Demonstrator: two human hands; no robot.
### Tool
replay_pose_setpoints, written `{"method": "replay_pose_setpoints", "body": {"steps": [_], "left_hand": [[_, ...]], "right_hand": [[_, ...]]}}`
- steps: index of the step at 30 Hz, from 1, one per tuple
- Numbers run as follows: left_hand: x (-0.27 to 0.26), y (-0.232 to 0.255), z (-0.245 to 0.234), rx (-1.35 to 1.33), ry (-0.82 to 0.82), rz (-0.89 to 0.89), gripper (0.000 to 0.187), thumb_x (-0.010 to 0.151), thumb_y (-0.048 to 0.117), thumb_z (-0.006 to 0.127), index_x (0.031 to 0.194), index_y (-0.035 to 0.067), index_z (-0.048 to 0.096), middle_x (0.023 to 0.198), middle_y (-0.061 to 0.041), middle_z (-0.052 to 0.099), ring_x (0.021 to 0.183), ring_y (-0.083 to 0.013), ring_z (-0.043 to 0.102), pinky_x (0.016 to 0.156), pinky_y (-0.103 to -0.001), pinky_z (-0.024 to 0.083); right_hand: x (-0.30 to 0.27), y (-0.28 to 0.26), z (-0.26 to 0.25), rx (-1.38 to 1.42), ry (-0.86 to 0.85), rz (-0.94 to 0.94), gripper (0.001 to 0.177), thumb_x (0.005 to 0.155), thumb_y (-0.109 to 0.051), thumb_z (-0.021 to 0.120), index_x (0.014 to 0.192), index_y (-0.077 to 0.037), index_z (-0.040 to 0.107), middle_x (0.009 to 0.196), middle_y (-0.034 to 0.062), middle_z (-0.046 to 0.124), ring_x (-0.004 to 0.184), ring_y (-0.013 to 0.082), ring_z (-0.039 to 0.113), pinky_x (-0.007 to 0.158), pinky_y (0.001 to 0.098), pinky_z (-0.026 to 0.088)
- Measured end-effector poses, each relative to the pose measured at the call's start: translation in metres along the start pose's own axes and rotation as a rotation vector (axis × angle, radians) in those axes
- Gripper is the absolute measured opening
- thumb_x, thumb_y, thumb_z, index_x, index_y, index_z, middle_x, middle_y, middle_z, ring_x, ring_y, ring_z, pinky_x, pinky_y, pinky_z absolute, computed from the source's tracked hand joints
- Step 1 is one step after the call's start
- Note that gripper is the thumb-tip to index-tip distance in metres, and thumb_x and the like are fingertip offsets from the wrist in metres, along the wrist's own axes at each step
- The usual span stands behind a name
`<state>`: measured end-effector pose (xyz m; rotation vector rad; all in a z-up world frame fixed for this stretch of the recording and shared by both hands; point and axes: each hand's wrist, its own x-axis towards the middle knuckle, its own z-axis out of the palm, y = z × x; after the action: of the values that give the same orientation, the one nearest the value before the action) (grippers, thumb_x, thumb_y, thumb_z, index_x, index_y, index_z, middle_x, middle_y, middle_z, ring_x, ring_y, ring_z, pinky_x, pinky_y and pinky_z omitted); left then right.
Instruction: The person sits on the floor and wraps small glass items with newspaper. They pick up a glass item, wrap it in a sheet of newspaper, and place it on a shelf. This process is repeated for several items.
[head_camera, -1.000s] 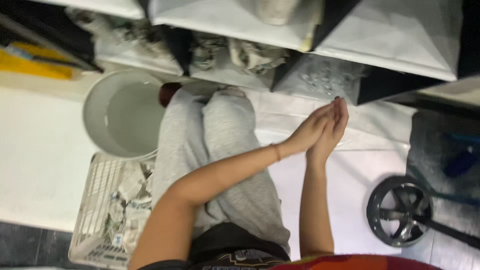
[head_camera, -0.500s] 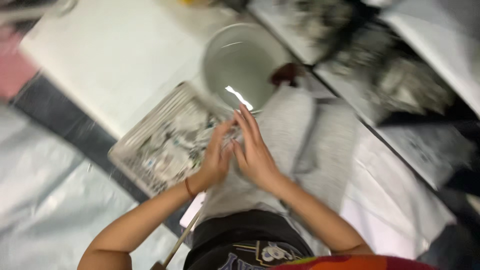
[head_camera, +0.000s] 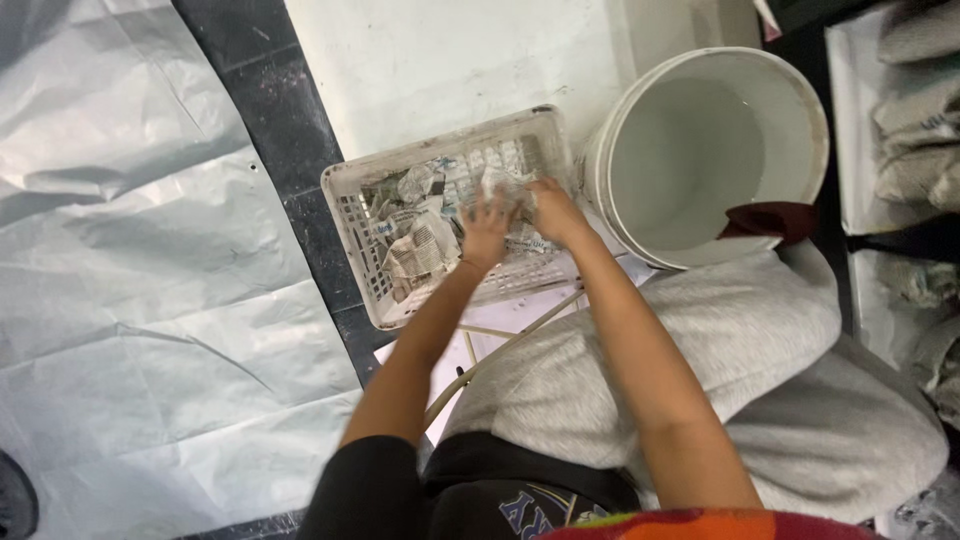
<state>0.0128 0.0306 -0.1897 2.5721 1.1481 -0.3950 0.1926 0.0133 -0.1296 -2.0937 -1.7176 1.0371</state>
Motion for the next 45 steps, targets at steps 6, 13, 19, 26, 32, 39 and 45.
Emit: {"method": "replay_pose_setpoints", "body": {"steps": [6,13,19,26,32,39,45], "left_hand": [[0.029,0.026,0.003,-0.374,-0.330,-0.126,0.112,0.079,0.037,0.081,0.164,0.034,0.008,0.169,-0.018,0.011,0.127,-0.0379,0.059,0.100,-0.050,0.056],[0.020,-0.001,0.022,-0.465,-0.234,-0.109,0.044,0.095,0.023,0.063,0.138,0.016,0.061,0.113,-0.016,0.074,0.102,-0.0341,0.073,0.086,-0.049,0.059],[0.010,-0.048,0.019,-1.166,0.013,-0.091,0.054,0.093,0.048,0.070,0.126,0.005,0.067,0.102,-0.020,0.074,0.086,-0.0314,0.073,0.082,-0.043,0.058],[0.021,-0.102,0.001,-1.174,-0.298,-0.209,0.079,0.105,0.069,0.055,0.119,-0.009,0.065,0.100,-0.037,0.065,0.087,-0.0333,0.065,0.091,-0.034,0.061],[-0.009,-0.142,-0.006,-1.094,-0.174,-0.069,0.102,0.091,0.051,0.082,0.157,-0.004,0.026,0.150,-0.030,0.047,0.128,-0.0369,0.055,0.104,-0.044,0.045],[-0.034,-0.148,-0.013,-1.296,-0.330,-0.465,0.118,0.082,0.053,0.085,0.157,-0.010,0.020,0.155,-0.033,0.041,0.140,-0.0402,0.050,0.116,-0.047,0.045],[-0.046,-0.088,-0.023,-0.809,0.167,-0.374,0.113,0.105,0.053,0.074,0.161,-0.012,0.001,0.163,-0.039,0.006,0.151,-0.0539,0.007,0.123,-0.062,0.012]], "right_hand": [[-0.023,0.064,0.020,0.007,-0.081,0.066,0.056,0.074,0.005,0.063,0.130,0.001,0.059,0.146,0.0282,0.047,0.136,0.0428,0.046,0.113,0.0431,0.039],[-0.008,0.050,0.026,-0.019,-0.030,0.105,0.055,0.081,-0.003,0.069,0.136,-0.002,0.057,0.144,0.0240,0.052,0.138,0.0430,0.046,0.115,0.0442,0.038],[-0.012,0.029,0.019,0.159,-0.050,0.020,0.099,0.061,-0.017,0.088,0.146,0.002,0.041,0.144,0.0296,0.046,0.129,0.0459,0.046,0.105,0.0474,0.039],[0.004,0.037,0.021,0.245,0.004,0.266,0.049,0.091,-0.024,0.068,0.136,-0.005,0.063,0.101,0.0216,0.073,0.092,0.0362,0.072,0.084,0.0443,0.054],[0.002,0.058,0.011,0.427,0.078,0.258,0.026,0.092,-0.022,0.071,0.106,-0.001,0.071,0.085,0.0151,0.072,0.075,0.0258,0.065,0.071,0.0388,0.051],[0.001,0.026,-0.015,0.269,0.038,0.302,0.021,0.087,-0.018,0.072,0.081,-0.003,0.059,0.070,0.0130,0.060,0.067,0.0249,0.060,0.065,0.0405,0.047],[-0.033,-0.042,-0.071,0.310,0.168,0.094,0.032,0.092,-0.013,0.068,0.113,0.000,0.048,0.085,0.0145,0.061,0.076,0.0233,0.062,0.073,0.0390,0.050]]}}
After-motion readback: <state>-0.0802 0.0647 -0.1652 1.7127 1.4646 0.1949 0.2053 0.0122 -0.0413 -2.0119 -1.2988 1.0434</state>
